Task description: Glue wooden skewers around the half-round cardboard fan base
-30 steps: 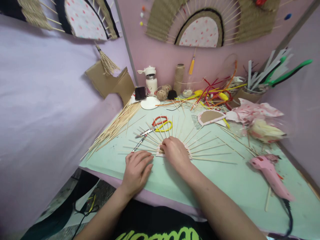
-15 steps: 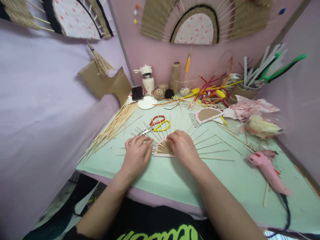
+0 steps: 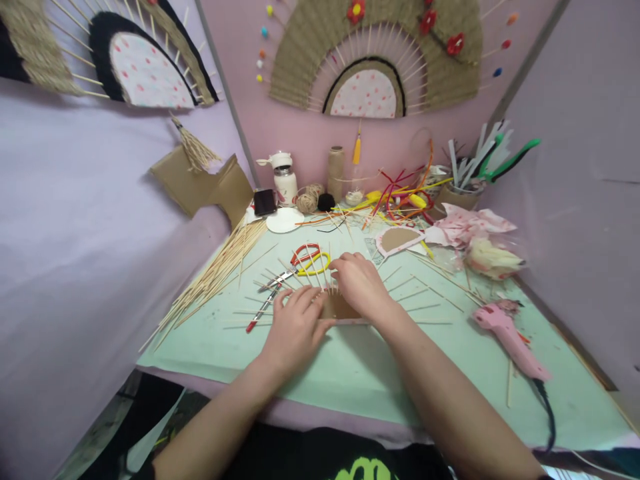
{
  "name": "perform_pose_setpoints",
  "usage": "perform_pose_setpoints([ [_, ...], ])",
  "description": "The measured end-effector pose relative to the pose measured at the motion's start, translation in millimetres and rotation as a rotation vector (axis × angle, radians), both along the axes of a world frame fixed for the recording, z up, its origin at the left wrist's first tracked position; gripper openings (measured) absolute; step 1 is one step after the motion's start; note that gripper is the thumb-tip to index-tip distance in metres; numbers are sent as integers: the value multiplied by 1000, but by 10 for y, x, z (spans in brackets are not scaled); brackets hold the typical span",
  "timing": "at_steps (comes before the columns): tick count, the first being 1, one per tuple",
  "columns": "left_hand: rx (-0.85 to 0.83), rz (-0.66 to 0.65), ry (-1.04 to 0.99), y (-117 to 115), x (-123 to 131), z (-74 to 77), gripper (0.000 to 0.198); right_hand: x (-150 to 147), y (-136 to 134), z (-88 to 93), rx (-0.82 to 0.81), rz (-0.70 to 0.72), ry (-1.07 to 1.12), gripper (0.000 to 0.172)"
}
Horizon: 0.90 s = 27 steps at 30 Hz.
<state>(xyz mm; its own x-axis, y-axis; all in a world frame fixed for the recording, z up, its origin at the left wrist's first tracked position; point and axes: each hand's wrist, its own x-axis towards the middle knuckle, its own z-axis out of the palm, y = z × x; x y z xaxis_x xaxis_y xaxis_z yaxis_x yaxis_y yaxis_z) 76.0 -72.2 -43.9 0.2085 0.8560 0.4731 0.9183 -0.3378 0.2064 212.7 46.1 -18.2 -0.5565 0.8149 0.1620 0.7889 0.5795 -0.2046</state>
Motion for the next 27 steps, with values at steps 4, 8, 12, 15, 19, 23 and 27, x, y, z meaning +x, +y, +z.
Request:
perform_pose_setpoints([
  [4,165,-370,-78,-155,281,33,23,-121,166,-72,26,41,50,29],
  [8,337,-662,-58,-136,489,82,21,-230,195,-231,35,219,87,34],
  [12,406,-964,72,110,591,85,26,-196,175,-317,33,233,88,46],
  [15,400,-1186,137,251,663,-1,30,-118,180,-303,84,155,145,45],
  [19,363,-1242,41,244,754,-178,32,-64,168,-279,90,158,192,37],
  [23,304,-1195,-14,206,761,-256,33,-82,162,-325,59,240,176,36],
  [27,239,-1146,-11,218,740,-217,34,-82,199,-403,46,284,154,40],
])
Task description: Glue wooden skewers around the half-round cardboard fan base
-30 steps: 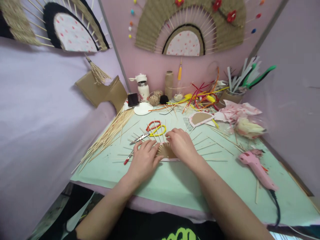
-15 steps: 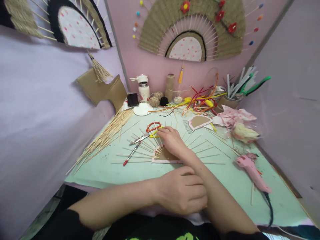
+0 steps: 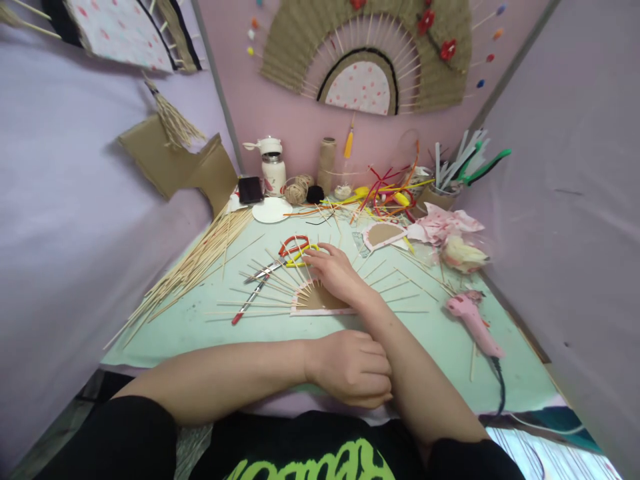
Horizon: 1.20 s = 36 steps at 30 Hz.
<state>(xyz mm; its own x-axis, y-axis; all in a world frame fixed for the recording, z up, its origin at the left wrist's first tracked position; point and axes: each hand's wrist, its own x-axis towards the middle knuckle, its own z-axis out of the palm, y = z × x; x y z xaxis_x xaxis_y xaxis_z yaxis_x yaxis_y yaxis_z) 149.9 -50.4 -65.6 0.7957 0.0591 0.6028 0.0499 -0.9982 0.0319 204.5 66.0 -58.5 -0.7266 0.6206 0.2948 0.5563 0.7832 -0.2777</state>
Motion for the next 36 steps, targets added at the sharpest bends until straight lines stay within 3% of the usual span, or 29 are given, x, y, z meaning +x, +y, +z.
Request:
perform_pose_setpoints([
  [7,-114,18,161,-32,31,37,35,-12,-33,-1,-49,20,-93,39],
  [36,-63,6,20,-13,45,-67,33,-27,-124,61,-90,-42,-165,35],
])
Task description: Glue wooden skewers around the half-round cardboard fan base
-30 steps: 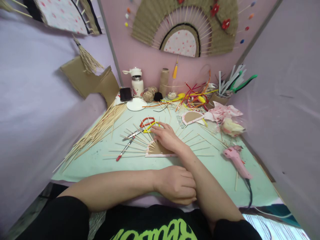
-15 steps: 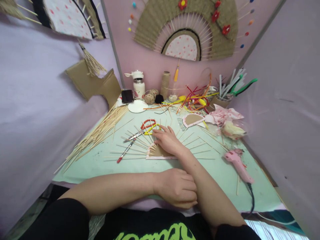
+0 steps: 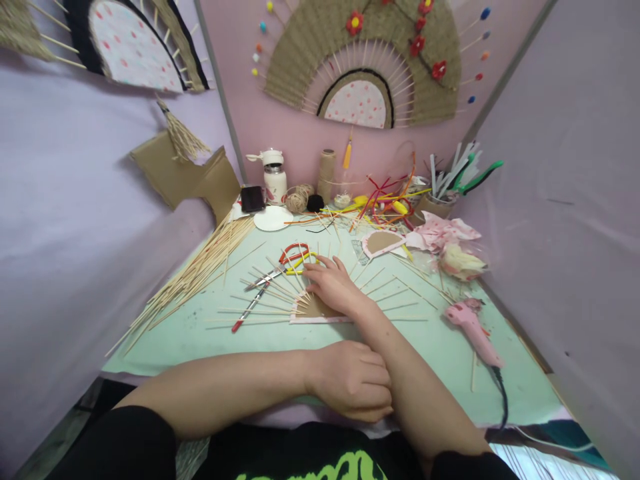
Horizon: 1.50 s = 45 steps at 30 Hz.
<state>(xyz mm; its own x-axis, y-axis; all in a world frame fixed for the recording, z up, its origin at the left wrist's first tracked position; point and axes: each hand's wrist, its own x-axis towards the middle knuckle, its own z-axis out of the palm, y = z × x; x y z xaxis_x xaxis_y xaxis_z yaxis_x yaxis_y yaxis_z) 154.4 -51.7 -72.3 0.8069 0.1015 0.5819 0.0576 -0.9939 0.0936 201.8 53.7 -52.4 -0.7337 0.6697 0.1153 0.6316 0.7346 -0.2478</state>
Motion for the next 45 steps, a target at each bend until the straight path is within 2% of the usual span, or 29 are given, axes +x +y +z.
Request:
perform_pose_setpoints([
  [6,7,-4,30,4,3,4,28,15,15,12,12,-4,16,34],
  [9,32,5,36,7,-7,21,27,58,59,35,34,-66,36,35],
  [12,92,74,2,2,-49,48,28,100,101,36,45,-118,29,36],
  [14,134,208,-29,-17,-103,56,29,109,111,20,43,-106,17,36],
  [16,150,401,-11,-54,-178,49,28,99,107,2,41,-91,13,35],
  [20,65,777,143,-141,-337,26,20,68,85,-15,40,-81,15,33],
  [22,0,893,221,-163,-392,34,16,60,82,-21,42,-71,13,32],
  [25,-58,990,264,-154,-431,64,14,55,88,-33,39,-71,10,31],
  [29,-69,1026,300,-116,-437,64,17,49,97,-42,36,-70,-2,29],
  [35,12,1055,450,-78,-422,-48,36,42,79,-17,37,-78,-5,29],
  [45,9,1027,533,-66,-398,-85,37,12,40,40,29,-109,-28,29],
])
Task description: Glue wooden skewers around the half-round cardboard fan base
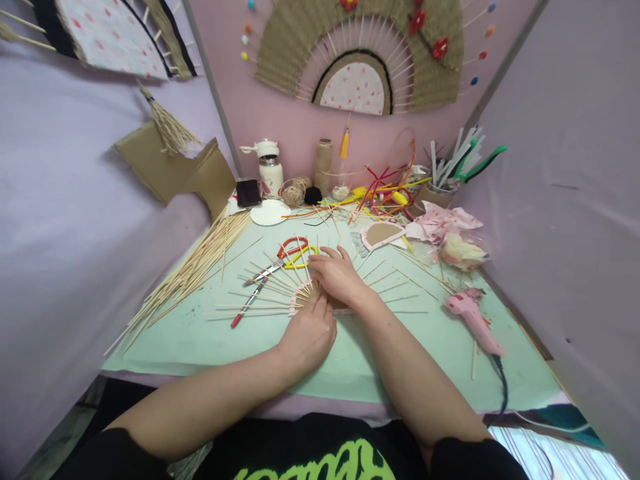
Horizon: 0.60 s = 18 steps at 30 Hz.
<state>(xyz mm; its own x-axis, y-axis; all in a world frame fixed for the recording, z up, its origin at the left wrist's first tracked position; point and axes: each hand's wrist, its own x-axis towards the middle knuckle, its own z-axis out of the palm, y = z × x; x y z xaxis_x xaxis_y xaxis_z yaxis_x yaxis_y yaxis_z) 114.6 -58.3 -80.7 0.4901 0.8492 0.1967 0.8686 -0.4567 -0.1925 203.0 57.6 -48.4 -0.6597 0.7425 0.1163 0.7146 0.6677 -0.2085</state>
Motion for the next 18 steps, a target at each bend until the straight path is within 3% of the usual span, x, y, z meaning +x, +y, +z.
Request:
perform_pose_setpoints([
  [18,-15,25,39,-3,34,-18,41,-2,-49,39,34,-14,-24,25],
])
